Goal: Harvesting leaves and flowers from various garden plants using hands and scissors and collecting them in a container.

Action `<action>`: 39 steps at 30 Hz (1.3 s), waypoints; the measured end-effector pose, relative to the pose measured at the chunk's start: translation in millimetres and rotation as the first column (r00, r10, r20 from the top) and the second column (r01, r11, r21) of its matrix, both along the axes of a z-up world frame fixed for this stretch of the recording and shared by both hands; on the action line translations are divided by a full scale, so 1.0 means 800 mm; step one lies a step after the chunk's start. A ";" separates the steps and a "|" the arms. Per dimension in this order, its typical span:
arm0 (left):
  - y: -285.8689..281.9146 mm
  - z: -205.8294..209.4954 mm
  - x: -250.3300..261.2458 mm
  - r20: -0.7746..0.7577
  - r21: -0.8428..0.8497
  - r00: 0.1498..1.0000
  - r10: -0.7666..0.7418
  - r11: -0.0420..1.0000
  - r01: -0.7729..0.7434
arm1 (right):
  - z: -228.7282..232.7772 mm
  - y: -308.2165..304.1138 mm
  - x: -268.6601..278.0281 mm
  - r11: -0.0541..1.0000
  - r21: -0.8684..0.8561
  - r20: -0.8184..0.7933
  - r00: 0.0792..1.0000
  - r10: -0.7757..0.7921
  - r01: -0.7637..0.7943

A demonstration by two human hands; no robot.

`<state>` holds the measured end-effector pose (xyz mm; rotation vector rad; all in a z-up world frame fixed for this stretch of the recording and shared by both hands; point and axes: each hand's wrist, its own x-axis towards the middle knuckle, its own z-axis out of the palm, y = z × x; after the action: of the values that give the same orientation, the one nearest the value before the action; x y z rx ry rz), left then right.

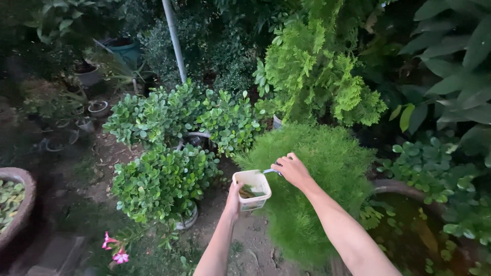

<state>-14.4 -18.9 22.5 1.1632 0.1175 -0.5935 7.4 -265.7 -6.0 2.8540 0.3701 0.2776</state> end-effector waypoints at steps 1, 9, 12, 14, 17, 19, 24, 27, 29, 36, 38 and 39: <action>-0.002 0.005 -0.004 -0.002 0.000 1.000 -0.003 1.000 0.003 | -0.003 -0.002 -0.001 1.000 0.000 -0.002 1.000 -0.003 0.003; -0.008 -0.022 0.003 0.049 0.004 0.999 -0.014 1.000 0.013 | -0.011 -0.002 -0.013 0.951 -0.221 0.270 0.924 0.272 -0.215; -0.007 -0.017 0.000 0.075 -0.012 0.997 -0.009 1.000 0.010 | -0.015 -0.001 -0.008 0.928 -0.284 0.331 0.884 0.332 -0.242; -0.003 -0.008 -0.004 0.080 -0.006 0.997 -0.007 1.000 0.007 | -0.016 0.002 -0.007 0.923 -0.280 0.366 0.860 0.356 -0.263; 0.003 0.009 -0.014 0.088 -0.001 0.996 0.001 1.000 -0.001 | -0.010 0.009 -0.005 0.921 -0.261 0.435 0.816 0.380 -0.290; 0.005 0.011 -0.017 0.091 -0.002 0.996 0.011 1.000 -0.011 | -0.009 0.011 -0.002 0.922 -0.243 0.466 0.797 0.384 -0.301; 0.004 -0.007 -0.014 0.113 -0.010 0.993 0.034 0.999 -0.033 | 0.009 0.011 -0.008 0.983 -0.033 0.277 0.944 0.182 -0.180; 0.010 -0.008 -0.021 0.095 0.004 0.994 0.063 0.998 -0.063 | 0.034 0.019 -0.023 0.995 0.092 0.087 0.995 0.040 -0.048; 0.014 -0.012 -0.026 0.084 0.018 0.995 0.062 0.998 -0.064 | 0.028 0.018 -0.020 0.993 0.117 0.025 1.000 0.019 -0.022; 0.006 -0.058 -0.016 -0.013 0.030 0.986 0.166 0.986 -0.166 | 0.034 0.039 -0.014 0.985 0.102 -0.111 0.986 -0.124 0.136; 0.009 -0.019 -0.036 -0.027 0.023 0.982 0.185 0.983 -0.184 | 0.042 0.046 -0.015 0.986 0.091 -0.109 0.985 -0.133 0.143; 0.011 0.000 -0.047 -0.043 0.018 0.979 0.198 0.980 -0.198 | 0.045 0.050 -0.016 0.984 0.081 -0.109 0.983 -0.146 0.155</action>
<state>-52.0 -10.1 22.3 1.1363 0.2729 -0.4428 -5.5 -226.1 29.6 2.9727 0.1622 0.1211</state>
